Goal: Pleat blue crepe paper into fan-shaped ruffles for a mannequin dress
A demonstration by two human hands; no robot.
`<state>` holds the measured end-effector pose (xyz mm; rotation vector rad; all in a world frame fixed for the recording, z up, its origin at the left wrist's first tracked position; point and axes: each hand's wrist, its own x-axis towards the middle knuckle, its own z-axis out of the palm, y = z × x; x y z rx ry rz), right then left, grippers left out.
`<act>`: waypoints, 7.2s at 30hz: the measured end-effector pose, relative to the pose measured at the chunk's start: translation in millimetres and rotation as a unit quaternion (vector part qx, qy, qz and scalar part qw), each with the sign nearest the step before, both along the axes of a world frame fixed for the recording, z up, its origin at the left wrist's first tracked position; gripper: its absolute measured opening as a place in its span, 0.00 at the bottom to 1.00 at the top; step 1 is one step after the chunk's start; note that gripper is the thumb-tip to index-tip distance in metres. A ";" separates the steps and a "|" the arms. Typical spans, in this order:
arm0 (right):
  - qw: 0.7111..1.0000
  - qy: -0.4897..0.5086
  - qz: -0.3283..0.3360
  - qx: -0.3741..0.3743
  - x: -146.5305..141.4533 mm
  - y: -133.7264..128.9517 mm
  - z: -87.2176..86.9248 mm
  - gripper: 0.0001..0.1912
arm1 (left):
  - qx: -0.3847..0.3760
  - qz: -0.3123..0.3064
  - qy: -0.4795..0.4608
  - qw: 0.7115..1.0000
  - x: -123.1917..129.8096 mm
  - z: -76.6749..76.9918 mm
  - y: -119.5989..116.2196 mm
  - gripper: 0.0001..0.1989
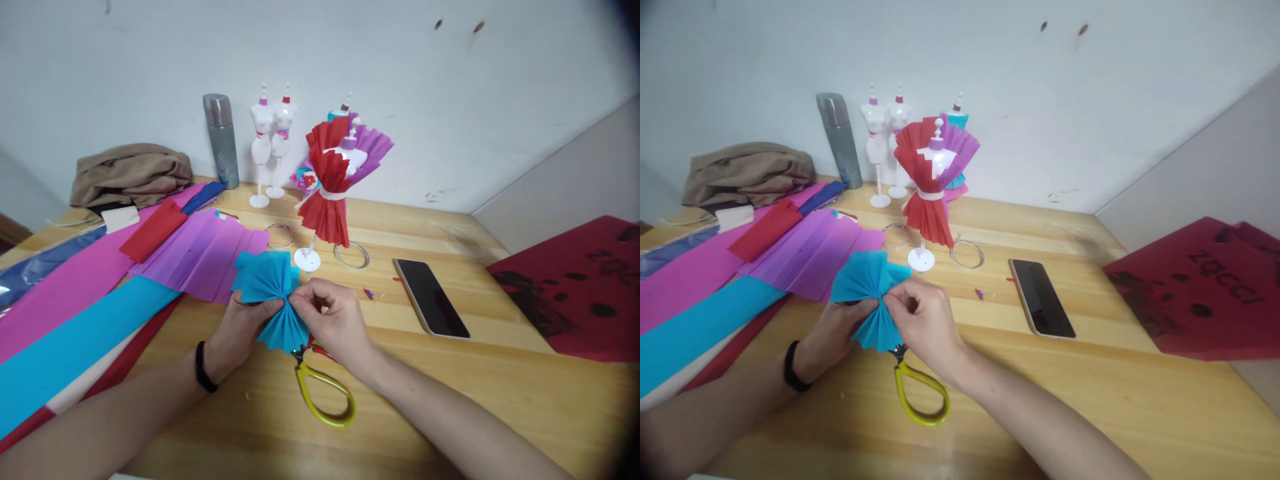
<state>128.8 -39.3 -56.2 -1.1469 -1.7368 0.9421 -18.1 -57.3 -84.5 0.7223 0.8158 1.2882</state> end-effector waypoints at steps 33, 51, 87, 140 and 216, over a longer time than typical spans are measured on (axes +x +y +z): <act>0.997 0.016 0.055 -0.044 19.1 27.3 8.9 0.13 | -0.018 -0.053 -0.025 0.998 -14.3 6.8 6.9 0.19; 0.992 0.041 0.053 -0.105 7.7 14.2 8.2 0.13 | -0.023 -0.044 -0.048 0.998 -13.8 -0.1 9.2 0.18; 0.999 0.016 0.021 -0.024 9.6 10.8 10.3 0.09 | -0.011 -0.040 -0.052 0.998 -5.3 4.5 3.1 0.17; 0.992 -0.105 0.012 0.061 8.0 11.2 11.6 0.05 | -0.008 -0.037 -0.059 0.998 -5.0 3.8 3.8 0.17; 0.996 -0.060 0.018 0.071 5.4 13.3 0.4 0.12 | -0.048 -0.010 -0.042 0.998 -2.4 1.8 1.4 0.15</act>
